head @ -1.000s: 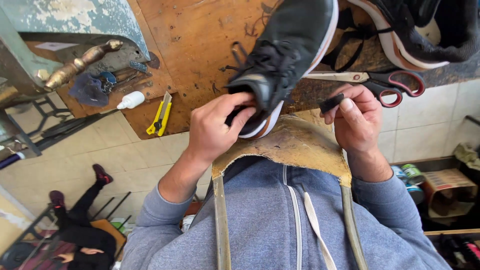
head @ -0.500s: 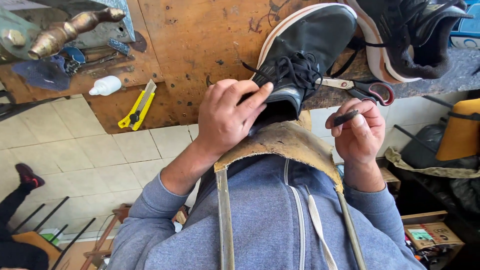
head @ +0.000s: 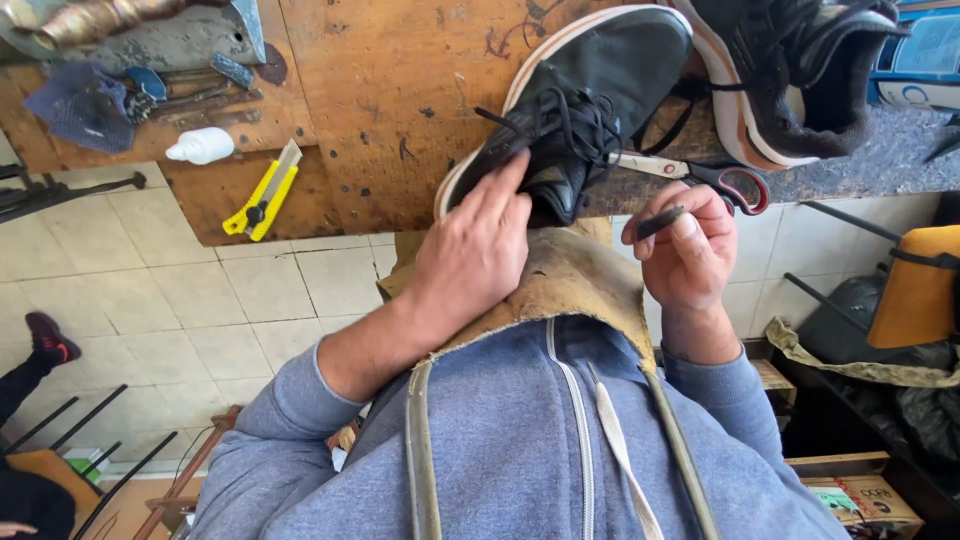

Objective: Repairing a black sneaker by cutting a patch, applying glue, and attaching it to the shoe.

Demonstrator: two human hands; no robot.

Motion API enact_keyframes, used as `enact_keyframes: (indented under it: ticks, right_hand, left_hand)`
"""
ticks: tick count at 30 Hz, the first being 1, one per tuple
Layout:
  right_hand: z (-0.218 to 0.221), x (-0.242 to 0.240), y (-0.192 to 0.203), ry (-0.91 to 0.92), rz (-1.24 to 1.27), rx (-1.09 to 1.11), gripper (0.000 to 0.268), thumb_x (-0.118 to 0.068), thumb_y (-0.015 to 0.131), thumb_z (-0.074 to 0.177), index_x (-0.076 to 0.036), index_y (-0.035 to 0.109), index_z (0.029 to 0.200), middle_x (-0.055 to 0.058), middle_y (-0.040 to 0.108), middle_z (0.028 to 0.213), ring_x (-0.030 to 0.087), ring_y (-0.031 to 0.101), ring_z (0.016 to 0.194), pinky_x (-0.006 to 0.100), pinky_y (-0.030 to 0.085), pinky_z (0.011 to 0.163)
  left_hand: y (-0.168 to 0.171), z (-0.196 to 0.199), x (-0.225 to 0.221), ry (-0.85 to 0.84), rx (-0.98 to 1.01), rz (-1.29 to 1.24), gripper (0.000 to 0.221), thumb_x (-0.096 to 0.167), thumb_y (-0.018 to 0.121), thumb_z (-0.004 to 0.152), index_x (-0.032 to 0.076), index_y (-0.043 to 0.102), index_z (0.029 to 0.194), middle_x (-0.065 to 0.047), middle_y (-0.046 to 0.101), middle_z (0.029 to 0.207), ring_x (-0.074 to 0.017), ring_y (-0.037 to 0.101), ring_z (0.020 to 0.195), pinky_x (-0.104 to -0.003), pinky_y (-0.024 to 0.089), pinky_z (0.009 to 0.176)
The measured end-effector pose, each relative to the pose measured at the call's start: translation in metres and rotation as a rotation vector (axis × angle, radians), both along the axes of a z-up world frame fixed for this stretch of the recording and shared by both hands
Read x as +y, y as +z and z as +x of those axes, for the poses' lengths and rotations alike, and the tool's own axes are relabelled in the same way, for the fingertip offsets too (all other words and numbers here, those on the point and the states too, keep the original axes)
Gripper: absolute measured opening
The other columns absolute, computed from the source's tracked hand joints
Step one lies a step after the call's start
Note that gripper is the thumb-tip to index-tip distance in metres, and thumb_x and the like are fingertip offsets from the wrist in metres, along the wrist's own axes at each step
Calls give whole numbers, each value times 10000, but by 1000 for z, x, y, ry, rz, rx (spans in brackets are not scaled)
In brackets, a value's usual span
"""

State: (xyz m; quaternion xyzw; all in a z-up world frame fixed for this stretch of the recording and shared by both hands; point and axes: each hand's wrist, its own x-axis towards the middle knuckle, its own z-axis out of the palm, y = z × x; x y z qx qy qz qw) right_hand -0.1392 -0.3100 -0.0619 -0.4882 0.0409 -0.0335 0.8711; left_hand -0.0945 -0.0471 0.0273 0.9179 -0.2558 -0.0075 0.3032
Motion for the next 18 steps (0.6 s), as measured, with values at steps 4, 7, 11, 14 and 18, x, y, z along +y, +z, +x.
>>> enact_keyframes:
  ticks: [4,7,11,14,18]
  right_hand:
    - [10,-3,1,19,54,-21,187,-162,557,1001,12,501,964,219,544,791,207,623,457,409,627,647]
    - [14,-12,3,53,78,-39,200,-173,558,1007,7,482,963,229,558,824,188,612,450,366,624,622]
    - [21,-27,1,98,131,-122,196,-158,579,995,9,486,952,220,545,803,178,617,433,388,639,626]
    - [26,-34,4,106,151,-144,196,-155,583,993,11,486,952,225,550,806,185,623,438,382,637,619]
    - [22,-42,32,198,123,-56,155,-201,600,1067,-72,526,1023,140,560,952,167,561,587,294,592,654]
  left_hand:
    - [-21,-1,-7,29,-25,89,139,65,523,893,-41,573,966,-304,614,1337,-417,722,906,-474,598,746]
    - [-25,-5,-10,69,50,103,169,108,587,826,29,541,969,-260,664,1288,-390,741,903,-454,599,724]
    - [-24,-2,-11,145,23,153,185,135,571,815,136,497,985,-122,743,1212,-266,762,854,-362,592,698]
    - [-47,-5,-2,207,-28,165,280,185,615,810,185,471,1050,-33,784,1126,-224,775,826,-349,591,705]
    - [-14,1,-14,197,-82,197,353,123,632,883,119,613,1235,-64,792,903,-301,750,699,-447,594,567]
